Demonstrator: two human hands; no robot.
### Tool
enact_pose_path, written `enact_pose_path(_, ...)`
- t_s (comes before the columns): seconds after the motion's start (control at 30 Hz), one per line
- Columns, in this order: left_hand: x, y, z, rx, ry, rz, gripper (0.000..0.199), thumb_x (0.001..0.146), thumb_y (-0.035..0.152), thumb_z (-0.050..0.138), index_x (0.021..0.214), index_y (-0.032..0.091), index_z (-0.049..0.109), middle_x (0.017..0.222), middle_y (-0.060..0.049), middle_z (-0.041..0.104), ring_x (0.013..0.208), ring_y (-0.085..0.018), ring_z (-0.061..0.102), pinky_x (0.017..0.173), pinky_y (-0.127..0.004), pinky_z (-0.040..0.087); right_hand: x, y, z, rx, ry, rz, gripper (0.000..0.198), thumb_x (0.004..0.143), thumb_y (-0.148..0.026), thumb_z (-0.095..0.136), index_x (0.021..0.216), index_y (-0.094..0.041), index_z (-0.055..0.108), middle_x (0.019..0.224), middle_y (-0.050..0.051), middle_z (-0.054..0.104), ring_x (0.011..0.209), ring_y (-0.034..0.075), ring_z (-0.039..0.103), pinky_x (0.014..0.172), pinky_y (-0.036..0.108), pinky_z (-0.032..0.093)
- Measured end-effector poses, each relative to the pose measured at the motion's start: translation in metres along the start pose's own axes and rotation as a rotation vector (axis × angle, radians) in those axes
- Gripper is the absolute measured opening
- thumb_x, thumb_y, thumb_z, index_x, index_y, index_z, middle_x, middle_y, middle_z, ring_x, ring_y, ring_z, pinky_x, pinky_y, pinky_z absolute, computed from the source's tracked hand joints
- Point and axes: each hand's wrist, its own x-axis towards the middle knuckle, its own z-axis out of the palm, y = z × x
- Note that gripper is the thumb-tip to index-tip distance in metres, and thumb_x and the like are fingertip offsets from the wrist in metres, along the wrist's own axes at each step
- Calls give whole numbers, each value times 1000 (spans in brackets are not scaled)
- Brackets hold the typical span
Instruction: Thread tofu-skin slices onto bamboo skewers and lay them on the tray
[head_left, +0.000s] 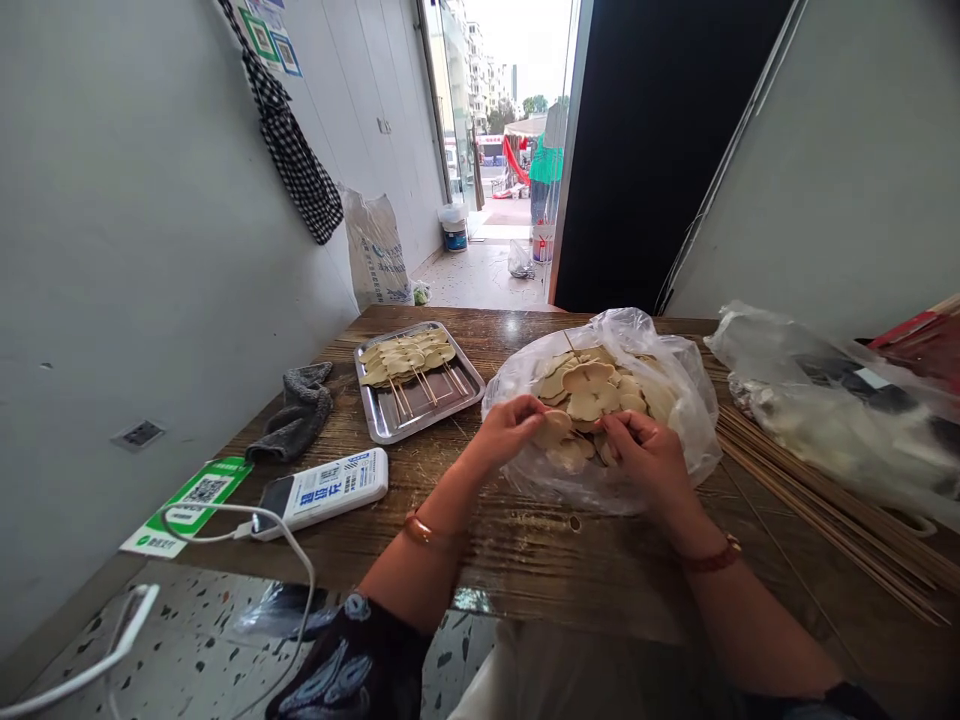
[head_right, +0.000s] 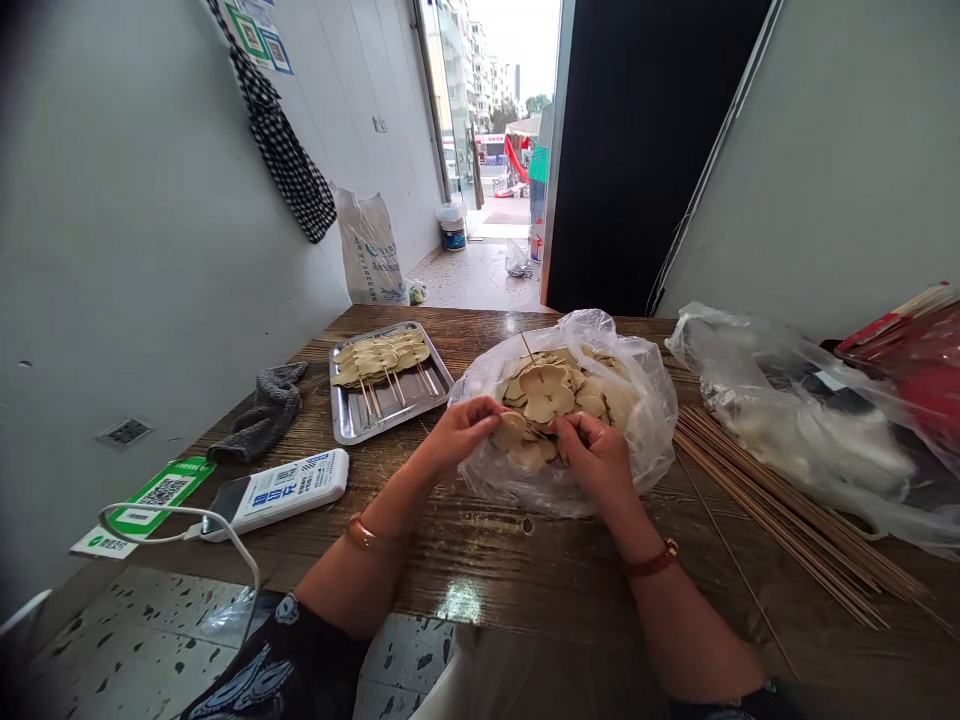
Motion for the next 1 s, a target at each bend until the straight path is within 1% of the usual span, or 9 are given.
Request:
enact_pose_path(0.07,1,1,-4,-205,91,-98,18,80,33,58,80,15,58,62,3,54,55,-8,48,53,-19,39,-1,1,-1,-7,-20,3,36,84,-51,59,81,-16,67,48,-5,46,44,10,38,42,22,29)
enact_pose_path(0.13,1,1,-7,-365,162,-150,23,75,37,63,80,15,57,60,4,50,51,-7,46,50,-19,38,-2,2,-2,-37,-47,-4,35,84,-51,59,81,-16,67,49,-4,48,45,10,39,43,22,30)
enact_pose_path(0.23,1,2,-10,-510,226,-182,31,68,38,71,83,15,57,64,3,56,55,-9,53,52,-20,43,-4,3,-3,-71,-108,-19,36,83,-51,59,76,-16,67,50,-4,49,46,10,41,44,22,31)
enact_pose_path(0.37,3,3,-16,-625,258,-174,48,55,25,80,97,14,58,80,-2,67,67,-12,62,63,-25,51,-6,0,-2,-107,-196,-9,36,82,-51,59,74,-16,66,51,-3,49,46,10,41,43,22,32)
enact_pose_path(0.43,4,3,-18,-635,292,-142,50,52,22,82,96,13,59,82,-3,69,70,-12,63,67,-26,53,-7,-1,-3,-139,-230,8,35,83,-50,58,75,-16,67,52,-3,49,45,10,40,42,22,31)
enact_pose_path(0.57,5,0,-22,-575,369,-104,39,55,29,82,84,11,62,74,-3,69,65,-13,64,63,-27,54,-8,-3,-7,-248,-306,-18,33,85,-47,56,74,-18,66,51,-4,48,44,10,40,41,22,30)
enact_pose_path(0.73,6,-3,-25,-440,441,-120,41,63,40,76,88,13,60,69,-2,67,54,-15,65,44,-20,45,-7,-6,-10,-403,-358,-154,32,86,-43,53,70,-19,67,53,-2,55,46,11,45,44,22,33)
enact_pose_path(0.87,6,-3,-26,-353,458,-71,34,68,32,70,93,13,57,67,-1,65,51,-13,63,37,-16,34,-7,-6,-10,-457,-402,-188,32,88,-42,51,71,-19,67,55,-1,58,49,13,49,46,23,34)
enact_pose_path(1.0,6,-2,-27,-331,466,-41,22,66,21,65,85,13,58,69,-1,65,58,-11,62,43,-17,40,-6,-2,-11,-489,-429,-217,33,88,-43,50,71,-20,66,57,-1,60,53,14,51,49,24,36)
